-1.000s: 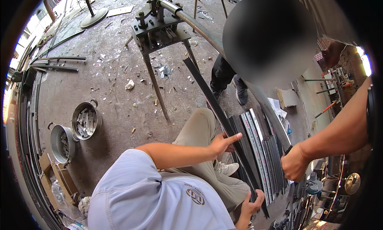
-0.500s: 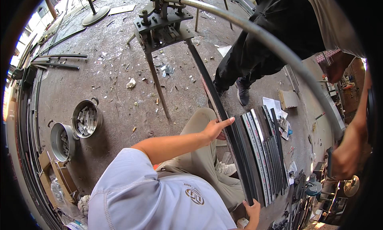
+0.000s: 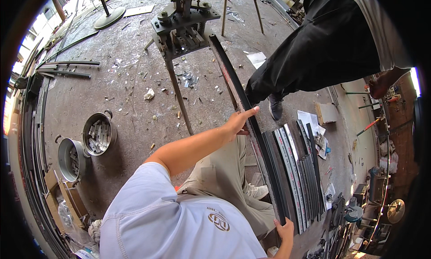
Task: The person sits on the floor and repeatedly feeds long metal strips into a manual bending machine. A coworker operates the machine's lever to bend each strip, while the person positions and retrieves the pieces.
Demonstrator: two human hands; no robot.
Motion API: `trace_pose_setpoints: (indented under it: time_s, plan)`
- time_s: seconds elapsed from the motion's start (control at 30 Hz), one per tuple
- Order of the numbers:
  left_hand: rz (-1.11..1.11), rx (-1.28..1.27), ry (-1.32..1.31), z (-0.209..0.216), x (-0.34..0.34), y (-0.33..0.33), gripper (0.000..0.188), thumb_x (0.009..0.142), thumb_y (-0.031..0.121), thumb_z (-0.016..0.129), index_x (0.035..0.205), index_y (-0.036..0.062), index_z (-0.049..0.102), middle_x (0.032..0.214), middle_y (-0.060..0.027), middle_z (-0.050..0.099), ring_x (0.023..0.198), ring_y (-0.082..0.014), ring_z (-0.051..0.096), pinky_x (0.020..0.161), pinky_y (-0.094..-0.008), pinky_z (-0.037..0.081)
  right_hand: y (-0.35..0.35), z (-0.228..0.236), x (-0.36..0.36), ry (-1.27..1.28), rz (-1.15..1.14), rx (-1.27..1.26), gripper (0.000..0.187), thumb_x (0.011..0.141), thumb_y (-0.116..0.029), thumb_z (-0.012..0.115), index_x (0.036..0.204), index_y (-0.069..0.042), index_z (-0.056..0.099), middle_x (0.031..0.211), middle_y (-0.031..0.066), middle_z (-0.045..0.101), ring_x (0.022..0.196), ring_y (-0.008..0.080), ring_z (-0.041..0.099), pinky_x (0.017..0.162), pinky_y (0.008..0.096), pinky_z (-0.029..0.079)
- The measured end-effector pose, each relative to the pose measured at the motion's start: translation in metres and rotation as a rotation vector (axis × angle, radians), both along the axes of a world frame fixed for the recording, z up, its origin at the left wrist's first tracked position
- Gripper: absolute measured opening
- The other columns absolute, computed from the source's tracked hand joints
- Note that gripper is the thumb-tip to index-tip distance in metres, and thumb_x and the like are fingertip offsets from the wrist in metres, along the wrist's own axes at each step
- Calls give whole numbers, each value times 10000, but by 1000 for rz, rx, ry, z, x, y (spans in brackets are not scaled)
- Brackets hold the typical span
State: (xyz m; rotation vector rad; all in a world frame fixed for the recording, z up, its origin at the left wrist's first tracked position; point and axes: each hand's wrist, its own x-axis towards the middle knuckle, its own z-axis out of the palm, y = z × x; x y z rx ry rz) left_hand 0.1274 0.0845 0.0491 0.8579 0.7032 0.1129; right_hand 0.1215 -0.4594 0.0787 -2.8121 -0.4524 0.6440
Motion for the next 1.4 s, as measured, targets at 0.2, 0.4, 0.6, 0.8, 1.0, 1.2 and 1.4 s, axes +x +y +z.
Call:
trace_pose_setpoints:
  time_s: [0.2, 0.4, 0.6, 0.8, 1.0, 1.2, 1.4]
  plan:
    - [57, -27, 48, -3, 3, 11, 840, 829, 670, 770, 1359, 45, 587, 1205, -79, 694, 976, -206, 707, 845, -381, 597, 11, 0, 9, 12, 11, 33, 460, 804, -384, 871, 998, 17, 757, 819, 207, 738, 771, 342, 713, 750, 432, 541]
    - [58, -68, 8, 5, -7, 13, 885, 845, 647, 771, 1408, 18, 506, 1238, -108, 667, 1038, -220, 694, 912, -417, 585, 5, 1, 30, 54, 30, 18, 523, 785, -485, 868, 991, -15, 766, 894, 244, 741, 867, 449, 711, 780, 482, 554]
    - [100, -78, 36, -18, -2, 23, 947, 848, 645, 769, 1450, -12, 450, 1326, -141, 616, 1149, -251, 651, 970, -447, 553, 16, 5, 43, 18, 112, 57, 436, 826, -376, 860, 970, 24, 762, 776, 166, 731, 712, 272, 690, 705, 420, 533]
    - [64, -68, 22, -24, 2, 31, 1064, 811, 697, 767, 1497, -36, 415, 1444, -198, 546, 1257, -301, 596, 1115, -494, 433, 21, 1, 49, 10, 113, 36, 444, 826, -406, 853, 960, 9, 768, 797, 177, 739, 727, 313, 706, 716, 425, 539]
    - [215, -19, 61, -31, 14, 48, 811, 879, 635, 743, 1357, 11, 548, 1211, -105, 643, 1048, -218, 650, 973, -412, 494, 98, 54, 56, -24, 123, -86, 580, 780, -538, 844, 978, 2, 775, 894, 257, 746, 884, 451, 718, 785, 491, 556]
    - [218, 49, -100, -4, 2, 35, 795, 905, 620, 734, 1379, 16, 526, 1142, -61, 624, 939, -171, 627, 862, -358, 546, 72, 53, 77, -184, 162, -181, 718, 743, -645, 826, 965, 35, 769, 971, 299, 725, 998, 470, 688, 903, 517, 534]
    - [239, 33, -96, -12, 4, 35, 633, 931, 539, 723, 1299, 48, 568, 1143, -74, 655, 984, -179, 658, 866, -369, 551, 95, 77, 69, 27, 75, -91, 741, 723, -649, 851, 970, 44, 763, 1002, 323, 709, 1013, 478, 671, 907, 517, 525]
